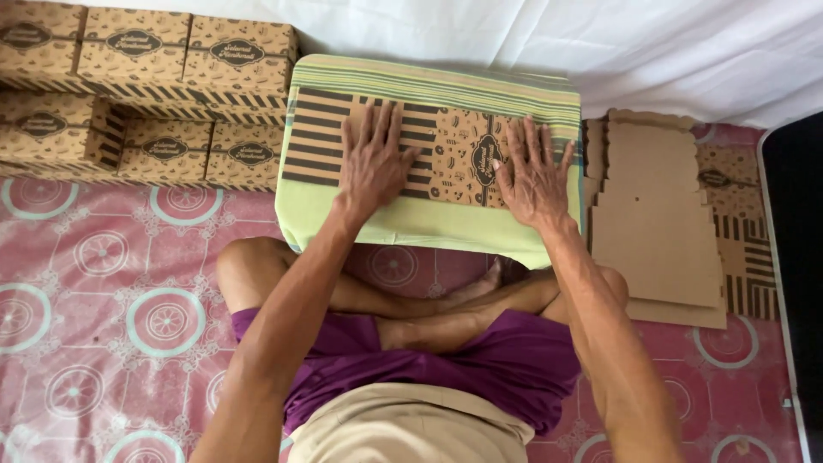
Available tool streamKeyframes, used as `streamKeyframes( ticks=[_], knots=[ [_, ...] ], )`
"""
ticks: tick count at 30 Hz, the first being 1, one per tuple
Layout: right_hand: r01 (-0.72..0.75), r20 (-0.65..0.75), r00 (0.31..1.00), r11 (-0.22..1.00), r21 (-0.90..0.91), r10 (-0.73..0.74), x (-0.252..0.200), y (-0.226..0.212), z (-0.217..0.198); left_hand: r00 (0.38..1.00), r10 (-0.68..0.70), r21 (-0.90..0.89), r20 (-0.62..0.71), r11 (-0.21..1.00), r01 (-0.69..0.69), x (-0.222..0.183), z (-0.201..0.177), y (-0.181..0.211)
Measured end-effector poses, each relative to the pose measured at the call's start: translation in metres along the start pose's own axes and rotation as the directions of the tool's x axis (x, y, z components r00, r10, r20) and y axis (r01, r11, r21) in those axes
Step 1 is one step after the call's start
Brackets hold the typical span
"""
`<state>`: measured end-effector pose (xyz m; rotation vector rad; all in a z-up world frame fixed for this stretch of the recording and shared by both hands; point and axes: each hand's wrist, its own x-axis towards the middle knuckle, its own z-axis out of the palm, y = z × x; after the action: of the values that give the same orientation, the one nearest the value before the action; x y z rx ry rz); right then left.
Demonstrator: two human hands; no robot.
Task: The person is sitting on the floor and manually folding flat cardboard sheets into small boxes, then stacking them.
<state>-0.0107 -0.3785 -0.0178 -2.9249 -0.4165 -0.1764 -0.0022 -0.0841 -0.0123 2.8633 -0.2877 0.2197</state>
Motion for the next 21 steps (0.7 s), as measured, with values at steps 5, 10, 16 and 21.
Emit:
streamKeyframes(
  ticks=[5, 10, 16, 21],
  knots=[
    [-0.004, 0.017, 1.0, 1.0, 0.023, 0.004, 0.002, 0.005, 0.006, 1.0, -0.019, -0.025, 0.022, 0.999, 0.02, 0.032, 0.006, -0.008],
    [0.0, 0.014, 1.0, 1.0, -0.001, 0.0, 0.0, 0.006, 0.006, 1.0, 0.012, -0.039, 0.028, 0.999, -0.011, 0.015, 0.008, -0.009],
    [-0.018, 0.023, 1.0, 0.999, 0.037, 0.017, -0.001, -0.002, -0.004, 0.999, 0.013, 0.07, 0.051, 0.997, -0.016, -0.026, -0.016, -0.029],
    [-0.051, 0.069, 0.996, 0.998, 0.023, 0.049, 0.001, -0.001, -0.005, 0.991, -0.094, 0.023, 0.098, 0.995, 0.092, -0.016, -0.045, -0.07]
  ],
)
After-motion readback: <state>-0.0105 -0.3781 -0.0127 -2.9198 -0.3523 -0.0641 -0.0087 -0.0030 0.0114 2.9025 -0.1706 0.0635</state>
